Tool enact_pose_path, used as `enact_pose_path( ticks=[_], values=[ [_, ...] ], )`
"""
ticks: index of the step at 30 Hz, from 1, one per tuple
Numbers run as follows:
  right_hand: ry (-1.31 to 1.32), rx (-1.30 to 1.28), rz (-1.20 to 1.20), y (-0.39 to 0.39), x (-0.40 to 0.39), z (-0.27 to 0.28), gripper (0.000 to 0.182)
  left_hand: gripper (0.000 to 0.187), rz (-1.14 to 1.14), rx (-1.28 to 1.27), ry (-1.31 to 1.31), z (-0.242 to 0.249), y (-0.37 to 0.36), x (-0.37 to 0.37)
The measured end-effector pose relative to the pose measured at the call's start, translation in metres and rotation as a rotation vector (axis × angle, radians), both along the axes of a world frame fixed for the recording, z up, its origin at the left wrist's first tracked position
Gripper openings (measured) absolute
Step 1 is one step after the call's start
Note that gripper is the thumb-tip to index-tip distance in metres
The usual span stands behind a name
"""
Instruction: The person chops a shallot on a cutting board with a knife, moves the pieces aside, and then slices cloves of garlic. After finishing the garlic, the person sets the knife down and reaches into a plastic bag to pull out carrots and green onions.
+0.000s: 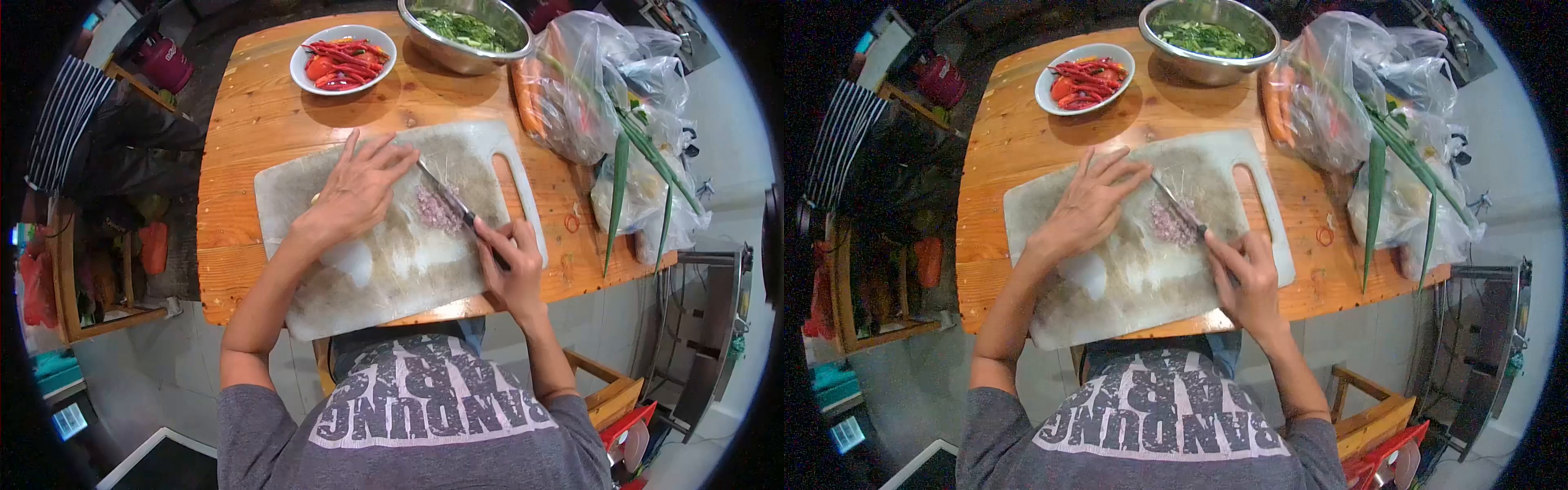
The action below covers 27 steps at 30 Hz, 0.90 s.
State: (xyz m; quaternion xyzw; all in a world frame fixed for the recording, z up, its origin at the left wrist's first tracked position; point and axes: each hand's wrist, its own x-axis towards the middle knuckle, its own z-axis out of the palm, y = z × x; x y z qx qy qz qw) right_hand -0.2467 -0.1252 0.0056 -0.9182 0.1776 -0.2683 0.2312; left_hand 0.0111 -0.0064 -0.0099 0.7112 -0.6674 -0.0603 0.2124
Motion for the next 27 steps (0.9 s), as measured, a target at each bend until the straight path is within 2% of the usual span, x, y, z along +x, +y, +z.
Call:
enact_pose_path(
  ticks=[8,11,14,17,20,23,27],
  values=[
    [-0.041,-0.047,-0.009,-0.003,-0.007,0.01,0.043,0.068,-0.026,0.068,0.006,0.002,0.001,-0.005],
    [-0.055,0.041,-0.031,-0.001,-0.004,-0.006,0.041,0.069,-0.004,0.003,0.017,0.0,0.003,-0.006],
    [-0.085,-0.019,-0.005,0.0,-0.006,0.008,0.041,0.07,-0.025,0.043,0.004,-0.001,0.001,-0.006],
    [-0.03,0.055,-0.043,-0.002,-0.005,-0.005,0.041,0.071,-0.007,0.002,0.006,0.0,0.002,-0.006],
    [-0.036,0.005,-0.005,-0.002,-0.007,0.016,0.041,0.073,-0.037,0.074,-0.021,0.002,0.001,-0.006],
    [-0.012,-0.029,-0.027,-0.013,-0.004,0.023,0.041,0.073,-0.011,-0.015,0.0,0.002,-0.001,-0.008],
    [-0.018,-0.001,-0.015,-0.006,-0.003,-0.001,0.041,0.071,-0.004,0.024,0.032,-0.006,-0.003,-0.007]
  ],
)
